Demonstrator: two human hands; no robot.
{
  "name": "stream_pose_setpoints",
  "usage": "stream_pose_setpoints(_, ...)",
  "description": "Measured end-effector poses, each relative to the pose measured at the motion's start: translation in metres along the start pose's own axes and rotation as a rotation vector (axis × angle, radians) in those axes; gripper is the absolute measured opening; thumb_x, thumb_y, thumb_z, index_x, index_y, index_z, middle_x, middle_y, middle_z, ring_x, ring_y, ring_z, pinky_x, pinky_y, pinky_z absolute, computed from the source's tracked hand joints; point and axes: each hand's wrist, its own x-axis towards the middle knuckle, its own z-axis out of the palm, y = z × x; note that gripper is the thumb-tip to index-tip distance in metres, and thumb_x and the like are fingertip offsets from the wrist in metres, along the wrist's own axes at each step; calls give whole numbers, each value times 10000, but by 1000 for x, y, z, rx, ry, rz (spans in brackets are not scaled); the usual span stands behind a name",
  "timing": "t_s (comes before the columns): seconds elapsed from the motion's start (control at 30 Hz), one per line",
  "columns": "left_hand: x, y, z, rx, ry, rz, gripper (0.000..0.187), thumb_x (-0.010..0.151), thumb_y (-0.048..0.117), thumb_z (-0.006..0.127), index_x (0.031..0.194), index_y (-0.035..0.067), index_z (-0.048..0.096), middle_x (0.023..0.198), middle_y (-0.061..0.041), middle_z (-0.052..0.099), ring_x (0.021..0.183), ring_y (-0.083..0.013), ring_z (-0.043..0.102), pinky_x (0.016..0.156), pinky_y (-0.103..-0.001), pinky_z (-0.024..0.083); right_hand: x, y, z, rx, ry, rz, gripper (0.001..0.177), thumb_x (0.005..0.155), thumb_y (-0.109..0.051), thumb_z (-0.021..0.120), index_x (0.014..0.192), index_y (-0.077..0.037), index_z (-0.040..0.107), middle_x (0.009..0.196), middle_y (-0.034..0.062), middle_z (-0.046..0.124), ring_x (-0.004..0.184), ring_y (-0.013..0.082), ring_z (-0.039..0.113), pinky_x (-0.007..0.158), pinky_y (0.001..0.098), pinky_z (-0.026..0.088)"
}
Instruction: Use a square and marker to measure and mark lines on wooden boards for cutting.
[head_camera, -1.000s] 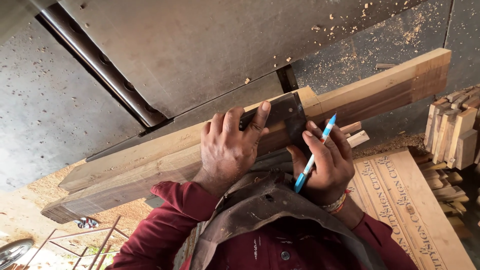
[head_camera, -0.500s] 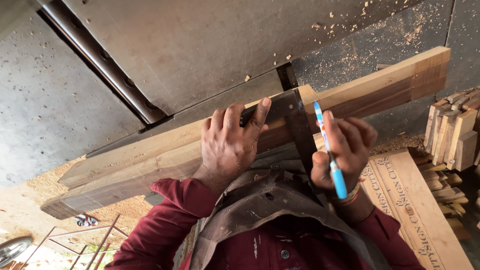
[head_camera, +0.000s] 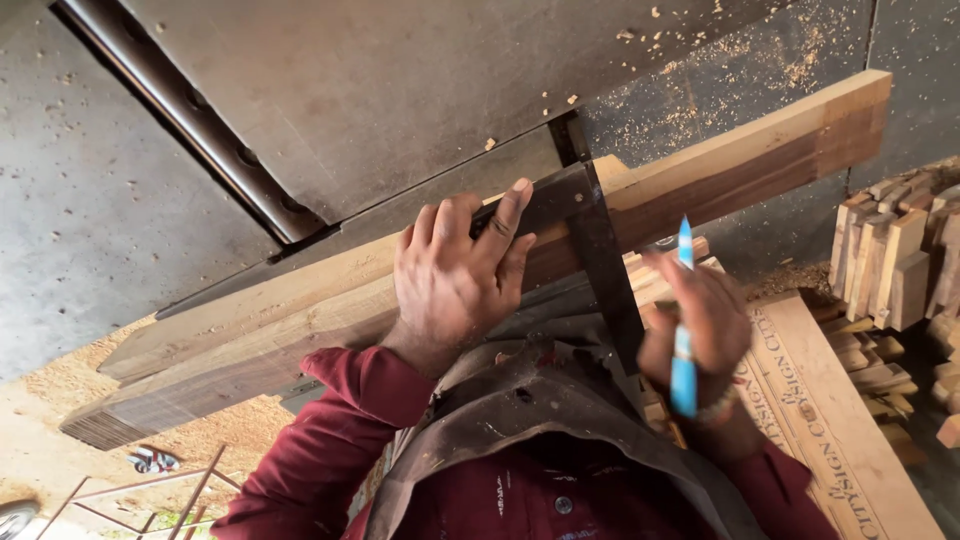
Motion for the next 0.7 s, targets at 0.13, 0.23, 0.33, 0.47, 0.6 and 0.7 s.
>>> stream_pose_setpoints(0.13, -14, -13, -9, -23, 6, -45, 518, 975, 369, 766, 1448, 222, 613, 1026, -78, 576, 881, -238, 588, 723, -409, 493, 21, -35, 29, -94, 51, -3, 337, 1051, -198, 664, 1290, 35, 622, 1232, 197, 721, 1147, 326, 709, 1061, 459, 523)
stream_pose_setpoints(0.23, -25, -25, -20, 11, 20, -40, 534, 957, 372, 761, 1447, 225, 609, 1028, -83, 577, 887, -245, 595, 743, -415, 498, 28, -56, 39, -136, 36, 19, 429, 940, -231, 796, 1246, 24, 636, 1214, 181, 721, 1130, 357, 687, 1045, 454, 504)
stream_pose_setpoints(0.33, -31, -34, -11, 39, 14, 0, 562, 961, 384, 755, 1476, 228, 595, 1038, -89, 577, 886, -251, 595, 745, -410, 496, 25, -60, 44, -136, 35, 22, 491, 890, -248, 855, 1229, 31, 636, 1199, 172, 724, 1129, 370, 675, 1048, 454, 483)
stream_pose_setpoints(0.47, -27, -28, -12, 72, 11, 19, 567, 981, 394, 751, 1499, 241, 578, 1040, -79, 579, 878, -240, 594, 735, -402, 488, 27, -62, 46, -141, 28, 8, 489, 886, -233, 876, 1217, 36, 637, 1190, 168, 726, 1133, 366, 678, 1056, 448, 479)
stream_pose_setpoints(0.6, -28, -26, -11, 48, 23, -14, 583, 993, 402, 739, 1524, 271, 539, 1041, -53, 574, 873, -225, 584, 764, -414, 490, 22, -59, 49, -155, 22, 1, 454, 880, -199, 883, 1195, 24, 646, 1165, 162, 740, 1134, 342, 696, 1052, 435, 495)
stream_pose_setpoints(0.7, -29, -28, -8, 34, 19, -20, 595, 998, 413, 740, 1534, 270, 522, 1036, -49, 571, 870, -222, 581, 765, -419, 485, 20, -56, 51, -149, 33, -16, 438, 882, -188, 883, 1184, 25, 648, 1154, 161, 743, 1125, 324, 706, 1046, 432, 513)
